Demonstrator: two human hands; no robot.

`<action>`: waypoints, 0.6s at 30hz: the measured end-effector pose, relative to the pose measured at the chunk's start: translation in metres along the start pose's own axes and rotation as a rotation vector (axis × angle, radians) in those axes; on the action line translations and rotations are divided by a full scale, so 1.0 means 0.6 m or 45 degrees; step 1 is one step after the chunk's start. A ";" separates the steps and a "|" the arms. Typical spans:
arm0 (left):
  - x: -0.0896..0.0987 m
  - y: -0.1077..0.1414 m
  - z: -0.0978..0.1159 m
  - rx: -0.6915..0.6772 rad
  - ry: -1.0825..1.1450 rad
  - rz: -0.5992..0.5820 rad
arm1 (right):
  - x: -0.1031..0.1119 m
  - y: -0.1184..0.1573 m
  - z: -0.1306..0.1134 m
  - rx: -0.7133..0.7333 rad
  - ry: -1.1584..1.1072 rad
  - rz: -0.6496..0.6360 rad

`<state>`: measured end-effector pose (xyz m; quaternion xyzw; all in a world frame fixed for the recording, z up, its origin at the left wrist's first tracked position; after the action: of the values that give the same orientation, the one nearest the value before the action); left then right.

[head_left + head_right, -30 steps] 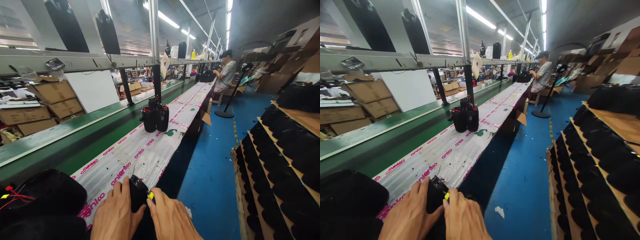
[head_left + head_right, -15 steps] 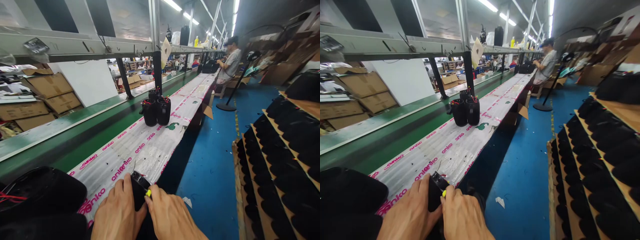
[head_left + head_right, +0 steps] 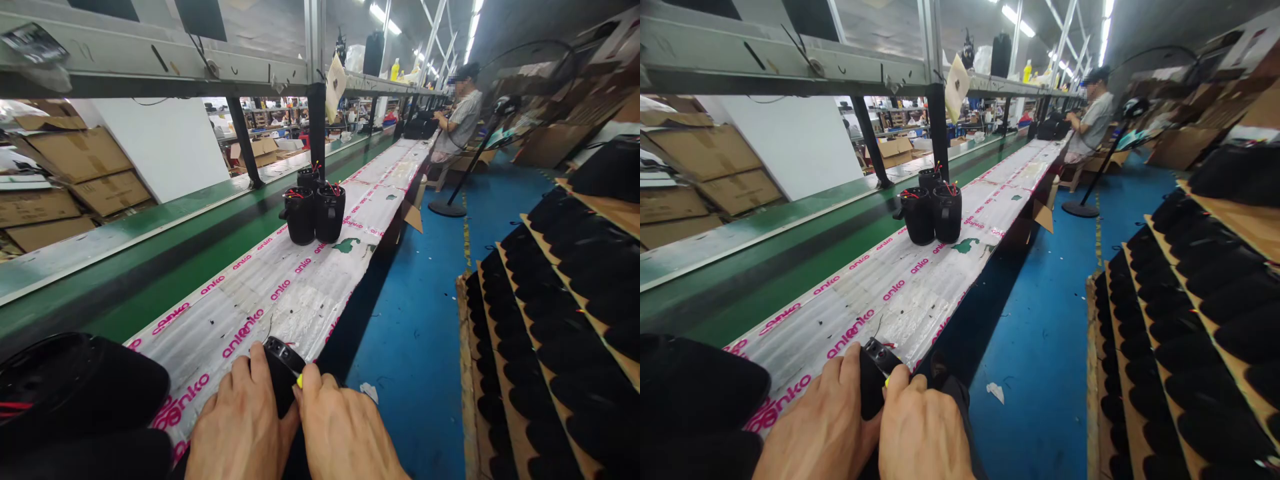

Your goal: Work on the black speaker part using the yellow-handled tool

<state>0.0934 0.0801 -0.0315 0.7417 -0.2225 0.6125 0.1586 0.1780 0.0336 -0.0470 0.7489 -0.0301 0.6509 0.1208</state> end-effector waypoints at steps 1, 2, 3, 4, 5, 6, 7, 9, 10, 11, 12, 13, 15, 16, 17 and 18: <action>-0.003 -0.001 -0.001 -0.011 0.001 -0.004 | 0.003 -0.003 -0.001 0.006 0.008 -0.018; -0.005 -0.002 -0.003 -0.020 0.001 -0.007 | 0.004 -0.006 -0.002 0.009 0.019 -0.040; -0.008 -0.002 -0.004 -0.030 -0.001 -0.007 | 0.006 -0.008 -0.002 0.007 0.033 -0.058; -0.010 -0.002 -0.006 -0.040 -0.005 -0.008 | 0.008 -0.010 -0.002 0.007 0.050 -0.074; -0.012 -0.003 -0.007 -0.047 -0.010 -0.010 | 0.009 -0.011 -0.003 0.005 0.069 -0.082; -0.013 -0.003 -0.008 -0.053 -0.015 -0.010 | 0.011 -0.012 -0.004 0.008 0.088 -0.086; -0.014 -0.004 -0.009 -0.058 -0.019 -0.007 | 0.012 -0.012 -0.005 0.016 0.102 -0.092; -0.015 -0.006 -0.010 -0.073 -0.020 -0.006 | 0.015 -0.014 -0.007 0.036 0.113 -0.101; -0.016 -0.008 -0.011 -0.072 -0.018 -0.009 | 0.017 -0.015 -0.008 0.046 0.109 -0.106; -0.017 -0.009 -0.011 -0.072 -0.014 -0.016 | 0.019 -0.016 -0.008 0.052 0.102 -0.111; -0.019 -0.010 -0.012 -0.071 -0.007 -0.025 | 0.020 -0.018 -0.008 0.058 0.092 -0.123; -0.020 -0.011 -0.013 -0.066 0.001 -0.033 | 0.022 -0.020 -0.007 0.059 0.084 -0.137; -0.022 -0.012 -0.015 -0.054 0.009 -0.049 | 0.023 -0.023 -0.006 0.053 0.071 -0.160; -0.023 -0.012 -0.014 -0.056 0.007 -0.052 | 0.023 -0.024 -0.005 0.046 0.066 -0.160; -0.022 -0.013 -0.014 -0.058 0.002 -0.053 | 0.023 -0.025 -0.005 0.038 0.065 -0.155; -0.021 -0.013 -0.013 -0.060 -0.005 -0.053 | 0.021 -0.025 -0.006 0.025 0.067 -0.148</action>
<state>0.0892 0.0923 -0.0421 0.7435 -0.2217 0.6021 0.1883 0.1796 0.0499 -0.0364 0.7332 0.0232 0.6625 0.1518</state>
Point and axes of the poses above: each hand's wrist, its own y-axis away from the middle knuckle, its own x-axis out of the back of the hand, z = x × y, the point moved 7 cm from there along -y, towards the middle knuckle, and after that the axes turned 1 degree about -z, right-handed, at the moved point
